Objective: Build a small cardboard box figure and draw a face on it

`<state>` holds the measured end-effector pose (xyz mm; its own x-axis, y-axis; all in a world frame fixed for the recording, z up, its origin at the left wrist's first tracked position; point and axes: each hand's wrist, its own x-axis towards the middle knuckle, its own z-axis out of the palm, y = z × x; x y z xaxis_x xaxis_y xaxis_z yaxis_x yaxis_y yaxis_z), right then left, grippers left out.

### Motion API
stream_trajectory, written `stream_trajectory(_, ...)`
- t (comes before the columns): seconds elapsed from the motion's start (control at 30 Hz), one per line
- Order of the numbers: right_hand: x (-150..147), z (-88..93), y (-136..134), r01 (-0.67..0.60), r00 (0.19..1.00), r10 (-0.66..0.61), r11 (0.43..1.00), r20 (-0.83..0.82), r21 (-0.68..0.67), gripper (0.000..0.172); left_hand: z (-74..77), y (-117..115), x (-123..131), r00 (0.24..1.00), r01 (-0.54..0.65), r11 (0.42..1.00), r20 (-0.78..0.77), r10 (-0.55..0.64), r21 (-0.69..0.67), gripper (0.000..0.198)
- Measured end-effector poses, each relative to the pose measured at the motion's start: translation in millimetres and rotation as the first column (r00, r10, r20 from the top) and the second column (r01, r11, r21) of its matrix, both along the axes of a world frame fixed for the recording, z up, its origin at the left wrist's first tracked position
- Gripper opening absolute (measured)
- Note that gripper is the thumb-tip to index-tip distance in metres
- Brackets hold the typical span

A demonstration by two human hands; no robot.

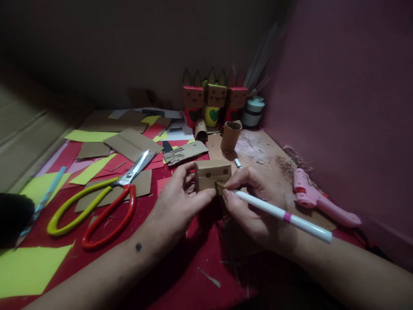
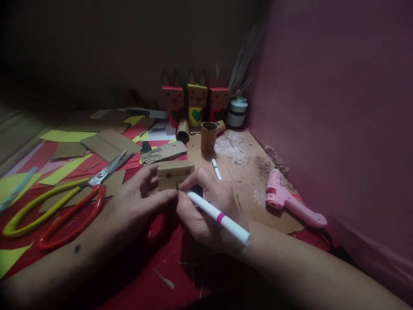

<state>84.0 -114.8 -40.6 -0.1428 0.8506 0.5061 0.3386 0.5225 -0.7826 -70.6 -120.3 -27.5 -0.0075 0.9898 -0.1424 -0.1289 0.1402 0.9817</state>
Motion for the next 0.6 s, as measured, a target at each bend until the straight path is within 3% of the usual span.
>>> stream_trajectory(0.6, 2.3, -0.9, 1.4, 0.078, 0.995, -0.081, 0.995, 0.054, 0.066, 0.01, -1.4, 1.3, -0.7, 1.0, -0.002, 1.0, -0.005, 0.002, -0.01, 0.056)
